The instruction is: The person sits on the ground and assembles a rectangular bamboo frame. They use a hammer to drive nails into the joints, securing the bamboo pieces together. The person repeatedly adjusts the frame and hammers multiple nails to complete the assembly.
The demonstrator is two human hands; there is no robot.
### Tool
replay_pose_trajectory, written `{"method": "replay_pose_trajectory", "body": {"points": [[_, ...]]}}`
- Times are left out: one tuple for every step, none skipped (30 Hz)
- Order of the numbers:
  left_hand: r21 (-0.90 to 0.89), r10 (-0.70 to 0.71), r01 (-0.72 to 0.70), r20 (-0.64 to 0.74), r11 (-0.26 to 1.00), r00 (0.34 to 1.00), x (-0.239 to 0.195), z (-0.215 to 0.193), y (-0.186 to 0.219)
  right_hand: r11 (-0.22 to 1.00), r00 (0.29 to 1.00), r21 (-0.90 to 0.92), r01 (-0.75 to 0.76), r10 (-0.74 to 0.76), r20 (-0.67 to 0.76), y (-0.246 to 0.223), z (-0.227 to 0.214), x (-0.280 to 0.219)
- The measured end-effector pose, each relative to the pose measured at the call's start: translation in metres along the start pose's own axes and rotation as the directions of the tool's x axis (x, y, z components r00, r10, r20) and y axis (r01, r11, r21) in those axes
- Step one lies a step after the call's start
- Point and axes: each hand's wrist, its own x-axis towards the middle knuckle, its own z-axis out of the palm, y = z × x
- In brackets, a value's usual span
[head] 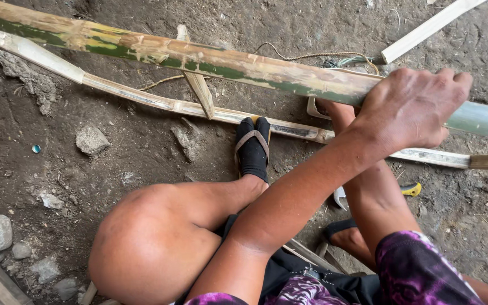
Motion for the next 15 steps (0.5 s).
{"method": "replay_pose_trajectory", "body": {"points": [[-0.002,0.008,-0.008,-0.016,1.0,1.0,0.0,0.0,-0.001,1.0,1.0,0.007,0.006,-0.006,-0.001,-0.002,0.0,0.002],[-0.004,0.016,-0.016,-0.032,1.0,0.999,0.001,0.0,-0.003,1.0,1.0,0.02,0.016,-0.016,-0.005,-0.004,-0.002,0.005],[-0.001,0.005,-0.005,0.014,1.0,1.0,0.001,-0.001,-0.003,0.999,1.0,0.03,0.02,-0.02,-0.011,-0.006,-0.004,0.005],[0.002,-0.005,0.005,0.059,1.0,0.998,0.002,-0.001,-0.003,0.999,0.999,0.04,0.031,-0.031,-0.012,-0.009,-0.007,0.005],[0.007,-0.01,0.01,0.102,1.0,0.995,0.004,-0.004,-0.004,0.998,0.999,0.051,0.039,-0.038,-0.02,-0.013,-0.011,0.005],[0.001,-0.007,0.007,0.052,1.0,0.999,0.003,-0.006,-0.005,0.996,0.998,0.065,0.059,-0.058,-0.026,-0.021,-0.015,0.004],[-0.008,-0.001,0.001,0.003,1.0,1.0,0.001,-0.009,-0.006,0.993,0.996,0.081,0.084,-0.082,-0.028,-0.028,-0.023,-0.001],[-0.018,0.004,-0.005,-0.046,1.0,0.999,0.0,-0.014,-0.007,0.989,0.994,0.101,0.106,-0.104,-0.028,-0.038,-0.031,-0.007],[-0.008,0.001,-0.002,-0.03,1.0,1.0,-0.002,-0.019,-0.007,0.982,0.99,0.133,0.137,-0.135,-0.031,-0.05,-0.044,-0.017],[0.003,-0.001,0.001,-0.014,1.0,1.0,-0.005,-0.025,-0.009,0.97,0.985,0.174,0.172,-0.169,-0.034,-0.064,-0.059,-0.029],[0.011,0.002,-0.002,-0.001,1.0,1.0,-0.007,-0.032,-0.008,0.958,0.98,0.21,0.198,-0.193,-0.041,-0.076,-0.081,-0.041],[0.003,-0.05,0.05,0.059,0.999,0.997,-0.009,-0.038,-0.007,0.942,0.974,0.251,0.225,-0.223,-0.036,-0.088,-0.107,-0.055],[-0.003,-0.101,0.102,0.121,0.995,0.988,-0.011,-0.045,-0.006,0.928,0.971,0.291,0.234,-0.238,-0.02,-0.099,-0.136,-0.068],[-0.024,-0.095,0.101,0.179,0.995,0.979,-0.01,-0.052,-0.007,0.92,0.971,0.324,0.223,-0.238,0.008,-0.107,-0.167,-0.081],[-0.047,-0.094,0.109,0.245,0.993,0.965,-0.011,-0.057,-0.008,0.917,0.973,0.35,0.193,-0.224,0.051,-0.114,-0.198,-0.095]]}}
